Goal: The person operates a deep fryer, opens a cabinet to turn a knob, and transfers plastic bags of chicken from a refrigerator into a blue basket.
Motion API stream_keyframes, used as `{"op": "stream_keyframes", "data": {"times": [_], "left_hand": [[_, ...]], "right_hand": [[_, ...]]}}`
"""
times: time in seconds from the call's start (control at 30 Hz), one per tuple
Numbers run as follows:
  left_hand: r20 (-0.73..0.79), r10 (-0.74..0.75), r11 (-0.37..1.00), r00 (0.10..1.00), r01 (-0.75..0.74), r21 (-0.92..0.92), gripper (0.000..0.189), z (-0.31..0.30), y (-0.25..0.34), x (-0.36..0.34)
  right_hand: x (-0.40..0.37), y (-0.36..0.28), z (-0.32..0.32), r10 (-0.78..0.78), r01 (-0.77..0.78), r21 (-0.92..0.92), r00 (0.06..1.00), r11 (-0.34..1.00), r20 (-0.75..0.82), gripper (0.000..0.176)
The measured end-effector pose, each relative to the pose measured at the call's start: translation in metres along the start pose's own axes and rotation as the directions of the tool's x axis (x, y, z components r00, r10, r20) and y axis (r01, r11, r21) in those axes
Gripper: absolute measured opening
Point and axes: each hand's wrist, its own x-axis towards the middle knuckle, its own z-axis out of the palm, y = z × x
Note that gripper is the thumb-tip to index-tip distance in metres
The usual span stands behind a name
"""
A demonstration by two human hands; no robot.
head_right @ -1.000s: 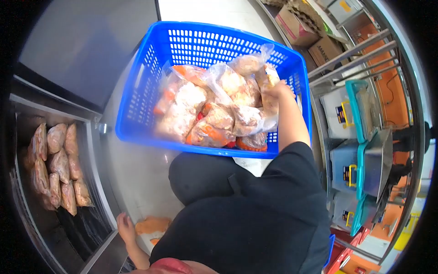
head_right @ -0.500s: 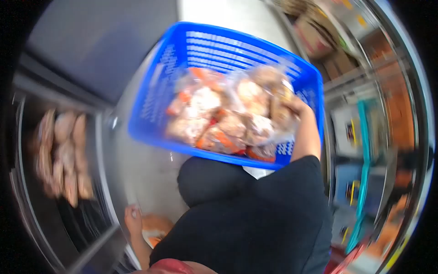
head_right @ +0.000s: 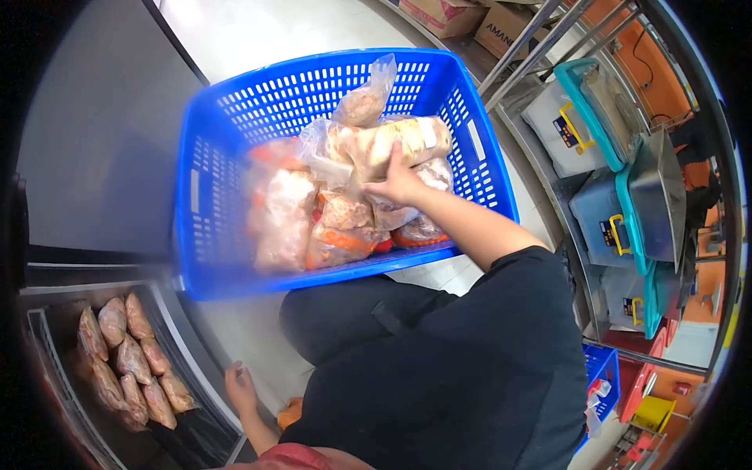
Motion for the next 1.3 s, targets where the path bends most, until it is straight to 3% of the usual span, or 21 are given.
{"op": "stream_keyframes", "data": {"times": [0.03, 0.1, 0.17, 0.2, 0.23, 0.27, 0.3, 0.33, 0.4, 0.57, 0.67, 0.9, 1.0, 1.13, 1.3], "left_hand": [[-0.003, -0.004, 1.000, 1.000, 0.004, -0.007, 0.018, -0.003, 0.002, -0.003], [-0.005, -0.001, 1.000, 1.000, 0.001, -0.020, 0.018, -0.002, -0.012, -0.011], [0.017, -0.007, 1.000, 1.000, 0.007, 0.016, 0.018, -0.005, -0.028, -0.023], [0.030, -0.015, 0.999, 0.999, 0.014, 0.035, 0.019, -0.008, -0.031, -0.031], [0.054, -0.079, 0.996, 0.995, 0.076, 0.057, 0.018, -0.013, -0.027, -0.036], [0.034, -0.074, 0.996, 0.997, 0.073, 0.045, 0.019, -0.011, -0.046, -0.044], [0.054, -0.103, 0.993, 0.993, 0.100, 0.062, 0.019, -0.013, -0.050, -0.048], [0.075, -0.127, 0.989, 0.989, 0.121, 0.080, 0.019, -0.016, -0.050, -0.050], [0.071, -0.160, 0.985, 0.985, 0.155, 0.072, 0.019, -0.016, -0.049, -0.051], [0.083, -0.158, 0.984, 0.984, 0.149, 0.098, 0.019, -0.019, -0.028, -0.039], [0.062, -0.118, 0.990, 0.991, 0.113, 0.084, 0.020, -0.019, -0.028, -0.036], [0.061, -0.176, 0.978, 0.982, 0.168, 0.125, 0.020, -0.029, -0.029, -0.037], [0.053, -0.173, 0.978, 0.983, 0.166, 0.125, 0.019, -0.030, -0.031, -0.038], [0.027, -0.179, 0.978, 0.984, 0.175, 0.115, 0.021, -0.028, -0.030, -0.043], [0.038, -0.193, 0.974, 0.980, 0.187, 0.128, 0.021, -0.028, -0.027, -0.047]], "right_hand": [[-0.003, -0.014, 0.001, 0.045, -0.046, 0.011, 0.997, 0.999, 0.059, 0.120], [0.012, -0.005, 0.001, 0.014, -0.014, -0.031, 1.000, 0.999, 0.022, 0.118], [0.021, 0.005, -0.028, -0.052, 0.072, -0.137, 0.988, 0.988, 0.142, 0.108], [0.015, -0.011, -0.059, 0.039, 0.054, -0.387, 0.973, 0.921, 0.229, 0.089], [0.027, 0.013, -0.077, -0.087, 0.138, -0.296, 0.980, 0.945, 0.179, 0.062], [0.039, 0.018, -0.102, -0.066, 0.115, -0.421, 0.990, 0.900, 0.128, 0.039], [0.047, 0.029, -0.122, -0.208, 0.187, -0.337, 0.978, 0.923, -0.029, 0.033], [0.053, 0.032, -0.138, -0.182, 0.115, -0.336, 0.968, 0.935, -0.172, 0.033], [0.053, 0.016, -0.166, -0.133, 0.053, -0.483, 0.982, 0.874, -0.133, 0.042], [0.061, 0.000, -0.165, -0.172, 0.098, -0.913, 0.985, 0.397, 0.031, 0.064], [0.073, 0.006, -0.163, -0.260, 0.145, -0.910, 0.965, 0.388, 0.043, 0.064], [0.072, 0.003, -0.151, -0.231, 0.199, -0.956, 0.962, 0.214, 0.148, 0.101], [0.069, 0.004, -0.146, -0.159, 0.231, -0.940, 0.968, 0.250, 0.196, 0.107], [0.068, 0.008, -0.138, -0.282, 0.315, -0.912, 0.929, 0.263, 0.240, 0.109], [0.068, -0.010, -0.142, -0.360, 0.352, -0.923, 0.891, 0.158, 0.278, 0.108]]}}
